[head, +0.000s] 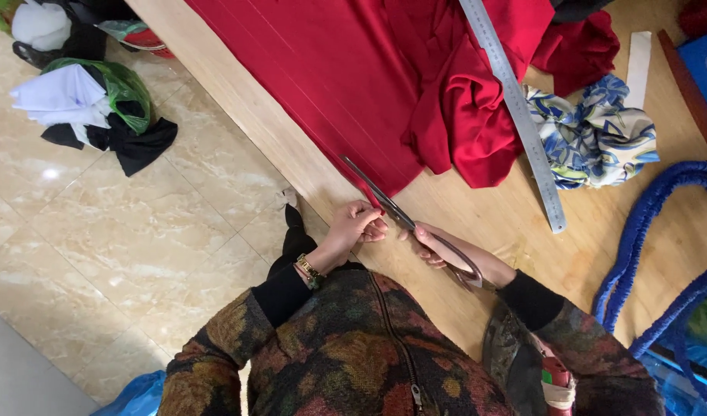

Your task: The person measures a red fabric on a wooden table using a metal ruler and a white marking tool. They then use large scissors to cut the fabric along the marked lines, separating a long strip from the main piece.

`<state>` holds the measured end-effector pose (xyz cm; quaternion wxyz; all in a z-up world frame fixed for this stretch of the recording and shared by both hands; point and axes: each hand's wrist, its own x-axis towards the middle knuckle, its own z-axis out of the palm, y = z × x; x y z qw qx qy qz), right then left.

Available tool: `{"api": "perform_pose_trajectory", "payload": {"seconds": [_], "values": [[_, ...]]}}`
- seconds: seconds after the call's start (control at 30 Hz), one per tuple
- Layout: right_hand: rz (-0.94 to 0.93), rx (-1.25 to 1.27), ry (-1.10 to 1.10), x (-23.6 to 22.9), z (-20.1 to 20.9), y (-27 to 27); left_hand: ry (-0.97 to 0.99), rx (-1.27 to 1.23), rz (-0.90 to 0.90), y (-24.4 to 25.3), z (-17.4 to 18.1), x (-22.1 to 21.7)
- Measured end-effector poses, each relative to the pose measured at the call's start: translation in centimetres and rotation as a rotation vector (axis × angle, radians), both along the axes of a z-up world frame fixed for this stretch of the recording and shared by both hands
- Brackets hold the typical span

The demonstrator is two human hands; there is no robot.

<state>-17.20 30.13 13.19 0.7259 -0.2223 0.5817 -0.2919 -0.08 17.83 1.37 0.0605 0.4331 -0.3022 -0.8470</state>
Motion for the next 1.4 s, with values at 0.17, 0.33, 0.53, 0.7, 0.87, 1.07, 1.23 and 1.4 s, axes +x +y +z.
{"api": "perform_pose_trajectory", "payload": {"seconds": [0.17,0.33,0.53,0.7,0.87,1.07,1.23,1.4], "values": [[0.017,0.009,-0.057,-0.2,-1.0,-0.7,0.007,0.001,0.007,0.0,0.0,-0.1],[0.066,0.013,0.013,-0.1,-1.9,-0.9,0.022,0.016,0.005,0.2,-1.6,-0.2],[0.072,0.024,0.196,-0.3,-4.0,-0.5,0.039,0.029,-0.008,0.2,-2.1,-0.2],[0.070,0.084,0.194,-0.1,-2.5,-1.0,0.044,0.043,-0.020,0.1,-1.5,0.0],[0.087,0.066,0.153,-0.5,-4.0,-2.8,0.053,0.044,-0.010,0.3,-1.5,0.2],[0.067,0.098,0.052,-1.4,-8.7,-3.9,0.064,0.047,-0.020,0.0,-1.1,0.0],[0.070,0.093,0.043,-0.9,-7.5,-4.7,0.069,0.065,-0.027,0.0,-1.5,0.1],[0.075,0.005,0.174,0.7,-2.2,-6.3,0.084,0.065,-0.050,0.0,-2.1,0.1]]}}
